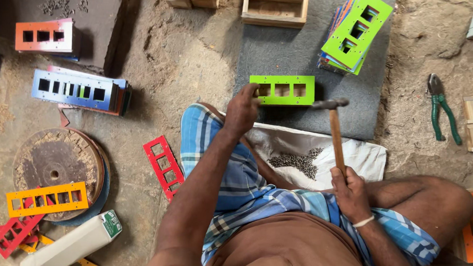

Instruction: The person sits on the floor and uses a hammer to drive nails into colorful wooden blocks placed on a metal plate. They repeatedly pick up blocks, position them, hammer nails, and stack the finished pieces.

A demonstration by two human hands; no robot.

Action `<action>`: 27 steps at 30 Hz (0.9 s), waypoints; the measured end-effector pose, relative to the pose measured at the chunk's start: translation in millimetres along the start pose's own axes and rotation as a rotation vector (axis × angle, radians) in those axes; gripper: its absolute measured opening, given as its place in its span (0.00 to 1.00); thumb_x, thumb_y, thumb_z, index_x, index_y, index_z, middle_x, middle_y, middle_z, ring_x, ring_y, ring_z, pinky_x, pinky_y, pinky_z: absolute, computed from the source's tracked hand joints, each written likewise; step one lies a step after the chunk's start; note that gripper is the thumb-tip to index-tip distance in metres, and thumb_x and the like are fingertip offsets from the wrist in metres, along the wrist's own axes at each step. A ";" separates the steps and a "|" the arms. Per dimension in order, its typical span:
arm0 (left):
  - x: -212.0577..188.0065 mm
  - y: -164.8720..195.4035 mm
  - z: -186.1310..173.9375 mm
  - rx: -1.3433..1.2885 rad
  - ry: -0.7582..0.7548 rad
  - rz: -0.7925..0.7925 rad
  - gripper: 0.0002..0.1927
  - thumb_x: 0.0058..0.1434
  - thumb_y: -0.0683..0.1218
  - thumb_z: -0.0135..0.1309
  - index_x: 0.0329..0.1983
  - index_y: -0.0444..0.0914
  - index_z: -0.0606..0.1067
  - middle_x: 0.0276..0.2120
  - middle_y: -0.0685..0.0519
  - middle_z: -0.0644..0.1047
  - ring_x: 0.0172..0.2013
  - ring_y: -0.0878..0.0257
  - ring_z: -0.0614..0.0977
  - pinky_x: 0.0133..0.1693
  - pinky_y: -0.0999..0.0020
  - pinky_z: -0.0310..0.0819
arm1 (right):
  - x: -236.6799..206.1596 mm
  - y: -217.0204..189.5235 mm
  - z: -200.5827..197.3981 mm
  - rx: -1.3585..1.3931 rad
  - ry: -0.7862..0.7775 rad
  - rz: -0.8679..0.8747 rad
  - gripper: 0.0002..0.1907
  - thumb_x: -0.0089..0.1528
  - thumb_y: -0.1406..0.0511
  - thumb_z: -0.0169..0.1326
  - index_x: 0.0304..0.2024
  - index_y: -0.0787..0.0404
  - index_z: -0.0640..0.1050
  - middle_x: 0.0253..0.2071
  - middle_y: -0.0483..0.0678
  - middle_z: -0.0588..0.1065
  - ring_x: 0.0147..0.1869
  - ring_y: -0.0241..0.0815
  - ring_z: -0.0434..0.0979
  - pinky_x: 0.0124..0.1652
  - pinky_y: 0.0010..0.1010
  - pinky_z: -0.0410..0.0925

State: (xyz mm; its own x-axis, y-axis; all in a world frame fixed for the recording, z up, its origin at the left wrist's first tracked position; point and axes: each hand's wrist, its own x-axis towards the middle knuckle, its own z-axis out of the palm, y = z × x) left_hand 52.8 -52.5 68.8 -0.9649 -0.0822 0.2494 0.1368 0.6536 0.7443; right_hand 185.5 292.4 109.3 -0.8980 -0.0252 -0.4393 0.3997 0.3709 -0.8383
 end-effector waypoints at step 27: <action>13.4 -12.8 13.0 -0.147 -0.207 -0.238 0.36 0.57 0.38 0.61 0.69 0.42 0.64 0.52 0.49 0.76 0.55 0.53 0.74 0.57 0.61 0.72 | 18.6 -98.4 16.8 -0.573 0.105 -0.212 0.16 0.72 0.56 0.43 0.47 0.62 0.73 0.16 0.53 0.71 0.18 0.45 0.73 0.20 0.42 0.63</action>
State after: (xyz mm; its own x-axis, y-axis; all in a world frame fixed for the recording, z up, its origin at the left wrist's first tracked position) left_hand 35.2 -52.2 54.6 -0.9966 -0.0555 -0.0616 -0.0815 0.5182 0.8514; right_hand 132.6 239.8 178.2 -0.9720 -0.0720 -0.2237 0.0747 0.8080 -0.5844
